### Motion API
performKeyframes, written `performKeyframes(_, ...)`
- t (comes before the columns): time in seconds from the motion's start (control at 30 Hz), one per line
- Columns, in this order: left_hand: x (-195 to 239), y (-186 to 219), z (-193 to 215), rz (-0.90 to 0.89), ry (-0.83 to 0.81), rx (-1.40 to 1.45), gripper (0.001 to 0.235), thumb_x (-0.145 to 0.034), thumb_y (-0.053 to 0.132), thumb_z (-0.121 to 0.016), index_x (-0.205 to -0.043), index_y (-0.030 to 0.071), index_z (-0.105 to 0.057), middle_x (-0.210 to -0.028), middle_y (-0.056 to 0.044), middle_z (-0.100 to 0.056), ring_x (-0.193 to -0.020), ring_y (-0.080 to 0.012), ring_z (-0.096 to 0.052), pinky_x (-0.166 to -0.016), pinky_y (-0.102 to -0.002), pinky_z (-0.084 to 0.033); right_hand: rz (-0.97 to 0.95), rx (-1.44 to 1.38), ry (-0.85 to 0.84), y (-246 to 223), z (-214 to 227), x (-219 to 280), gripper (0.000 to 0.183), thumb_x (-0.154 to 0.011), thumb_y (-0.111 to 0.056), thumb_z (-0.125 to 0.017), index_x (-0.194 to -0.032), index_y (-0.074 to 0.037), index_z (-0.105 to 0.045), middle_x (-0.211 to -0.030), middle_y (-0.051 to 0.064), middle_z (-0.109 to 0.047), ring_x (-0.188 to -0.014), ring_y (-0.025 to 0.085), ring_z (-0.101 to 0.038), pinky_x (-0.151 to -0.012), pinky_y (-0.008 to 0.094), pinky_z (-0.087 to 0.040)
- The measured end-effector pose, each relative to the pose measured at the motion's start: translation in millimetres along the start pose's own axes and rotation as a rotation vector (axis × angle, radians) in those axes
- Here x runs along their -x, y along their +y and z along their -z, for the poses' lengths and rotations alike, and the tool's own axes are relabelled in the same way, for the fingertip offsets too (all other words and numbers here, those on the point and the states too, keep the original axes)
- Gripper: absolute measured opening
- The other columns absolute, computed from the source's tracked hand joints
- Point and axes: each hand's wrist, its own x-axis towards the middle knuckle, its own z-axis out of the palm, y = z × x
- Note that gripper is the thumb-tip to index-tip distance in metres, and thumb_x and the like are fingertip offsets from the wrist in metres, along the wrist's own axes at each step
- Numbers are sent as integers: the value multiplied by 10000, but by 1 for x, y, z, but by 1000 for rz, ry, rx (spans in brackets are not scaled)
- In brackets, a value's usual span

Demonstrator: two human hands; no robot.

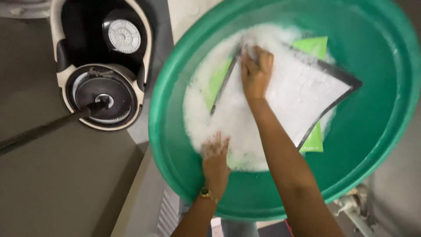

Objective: Washing and scrubbing plastic grid mats in a basin of soapy water using a sponge.

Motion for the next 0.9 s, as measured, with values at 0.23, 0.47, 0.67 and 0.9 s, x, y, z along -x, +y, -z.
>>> performKeyframes(0.23,-2,-12,-9,-28,-172,-18,779,-467,396,-869,-1209,234,-697,-1454,-83,-556,-1447,-412,-371,-1228,-627,-217,398,32,-265,-55,19,143,131,-948,-169,-702,-840,-106,-743,-1156,75,-688,-1091,320,-621,-954,532,-443)
performKeyframes(0.47,-11,0,35,-90,-216,-111,1234,-618,337,-948,-1626,225,-245,-1705,-146,-131,-1451,-451,-294,-1195,-636,-207,21,280,280,27,16,-46,149,-947,-304,-776,-933,-192,-678,-863,-20,-628,-797,210,-632,-746,349,-502)
performKeyframes(0.67,-58,28,82,-148,-59,-461,982,-716,702,-690,-1505,171,-448,-1657,-115,-308,-1502,-376,-304,-1157,-689,-285,175,59,81,-16,57,37,299,-1071,-43,-572,-1360,34,-569,-1359,230,-591,-1224,450,-588,-1072,561,-463)
performKeyframes(0.9,-125,34,72,-154,-84,-571,1397,-420,744,-866,-1587,180,-345,-1592,-152,-393,-1482,-338,-370,-1276,-493,-199,-112,-159,-214,-15,112,159,313,-1056,-178,-555,-1323,-87,-691,-1349,162,-661,-1291,378,-575,-1148,488,-414)
